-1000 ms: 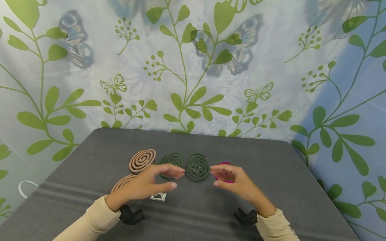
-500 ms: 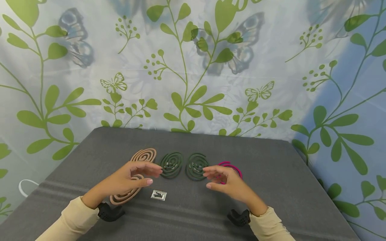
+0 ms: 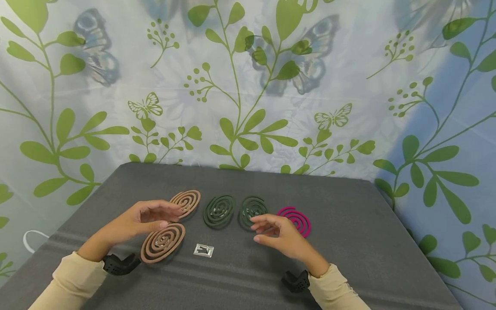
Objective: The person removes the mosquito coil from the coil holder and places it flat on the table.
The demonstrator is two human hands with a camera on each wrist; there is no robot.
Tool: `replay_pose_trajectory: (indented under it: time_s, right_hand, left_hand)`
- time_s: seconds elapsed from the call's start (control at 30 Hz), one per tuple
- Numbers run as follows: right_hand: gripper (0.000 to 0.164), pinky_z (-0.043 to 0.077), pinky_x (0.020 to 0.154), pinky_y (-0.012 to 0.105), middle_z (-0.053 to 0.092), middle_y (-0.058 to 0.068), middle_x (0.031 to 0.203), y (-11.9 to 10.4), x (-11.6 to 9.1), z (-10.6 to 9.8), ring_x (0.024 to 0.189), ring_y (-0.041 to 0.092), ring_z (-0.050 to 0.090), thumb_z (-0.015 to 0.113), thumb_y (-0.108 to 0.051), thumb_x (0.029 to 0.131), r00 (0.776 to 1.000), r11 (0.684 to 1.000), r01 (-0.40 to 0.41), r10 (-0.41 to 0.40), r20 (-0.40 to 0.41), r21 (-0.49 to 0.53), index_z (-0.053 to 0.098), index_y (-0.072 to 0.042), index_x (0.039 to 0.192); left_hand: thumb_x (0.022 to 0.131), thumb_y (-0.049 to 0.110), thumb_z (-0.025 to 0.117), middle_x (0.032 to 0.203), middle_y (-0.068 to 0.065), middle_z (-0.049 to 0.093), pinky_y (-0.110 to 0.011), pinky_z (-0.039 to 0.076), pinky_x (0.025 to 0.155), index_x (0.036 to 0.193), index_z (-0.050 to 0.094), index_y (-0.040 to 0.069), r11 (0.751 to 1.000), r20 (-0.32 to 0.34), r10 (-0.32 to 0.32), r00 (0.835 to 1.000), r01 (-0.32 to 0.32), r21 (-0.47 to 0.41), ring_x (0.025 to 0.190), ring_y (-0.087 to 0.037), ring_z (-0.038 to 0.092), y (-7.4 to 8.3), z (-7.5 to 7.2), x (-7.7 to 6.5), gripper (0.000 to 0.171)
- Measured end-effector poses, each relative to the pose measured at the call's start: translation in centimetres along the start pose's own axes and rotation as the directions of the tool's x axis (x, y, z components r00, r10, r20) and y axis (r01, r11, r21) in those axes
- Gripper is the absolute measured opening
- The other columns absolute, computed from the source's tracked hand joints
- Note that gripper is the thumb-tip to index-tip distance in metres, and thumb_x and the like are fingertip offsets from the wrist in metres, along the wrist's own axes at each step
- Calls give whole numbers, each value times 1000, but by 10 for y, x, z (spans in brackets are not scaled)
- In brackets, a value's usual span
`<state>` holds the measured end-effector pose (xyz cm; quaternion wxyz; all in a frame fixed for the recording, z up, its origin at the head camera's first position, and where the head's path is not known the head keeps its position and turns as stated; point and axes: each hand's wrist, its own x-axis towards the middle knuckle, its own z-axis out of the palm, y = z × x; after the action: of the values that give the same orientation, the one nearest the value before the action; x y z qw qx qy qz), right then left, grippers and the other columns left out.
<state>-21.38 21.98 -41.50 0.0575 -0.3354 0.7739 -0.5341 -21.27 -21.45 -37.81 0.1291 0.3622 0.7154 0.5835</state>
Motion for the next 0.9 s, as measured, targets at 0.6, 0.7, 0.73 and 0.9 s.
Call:
replay_pose_trajectory:
  time_s: [0.6, 0.7, 0.73, 0.9]
  right_hand:
    - [40, 60, 86, 31, 71, 36, 117, 4, 25, 26, 105, 25, 73, 76, -3, 100, 1000, 999, -23, 23, 5, 25, 65, 17, 133]
    - [41, 60, 87, 31, 71, 35, 118, 4, 29, 31, 105, 24, 73, 76, -5, 100, 999, 999, -37, 36, 15, 34, 65, 16, 134]
    - [41, 60, 87, 30, 71, 35, 118, 4, 31, 33, 105, 22, 73, 77, -6, 100, 999, 998, -44, 44, 19, 32, 65, 15, 134]
    - [43, 58, 91, 29, 72, 31, 120, 6, 36, 43, 104, 12, 71, 77, -8, 101, 996, 996, -84, 83, 46, 36, 65, 13, 136]
  left_hand:
    - [108, 2, 64, 142, 6, 68, -30, 56, 103, 151, 49, -15, 986, 18, -162, 987, 163, -31, 128, -10, 67, -27, -53, -29, 49]
    - [107, 3, 66, 142, 3, 68, -29, 56, 102, 150, 49, -18, 983, 20, -184, 983, 184, -22, 128, -14, 68, -33, -57, -33, 51]
    - [106, 3, 67, 142, 1, 68, -29, 56, 102, 149, 49, -18, 981, 22, -191, 981, 192, -21, 128, -15, 68, -35, -59, -35, 51]
    - [104, 3, 71, 144, -3, 68, -30, 57, 101, 150, 52, -14, 972, 34, -233, 972, 234, -28, 127, -16, 68, -42, -65, -41, 53]
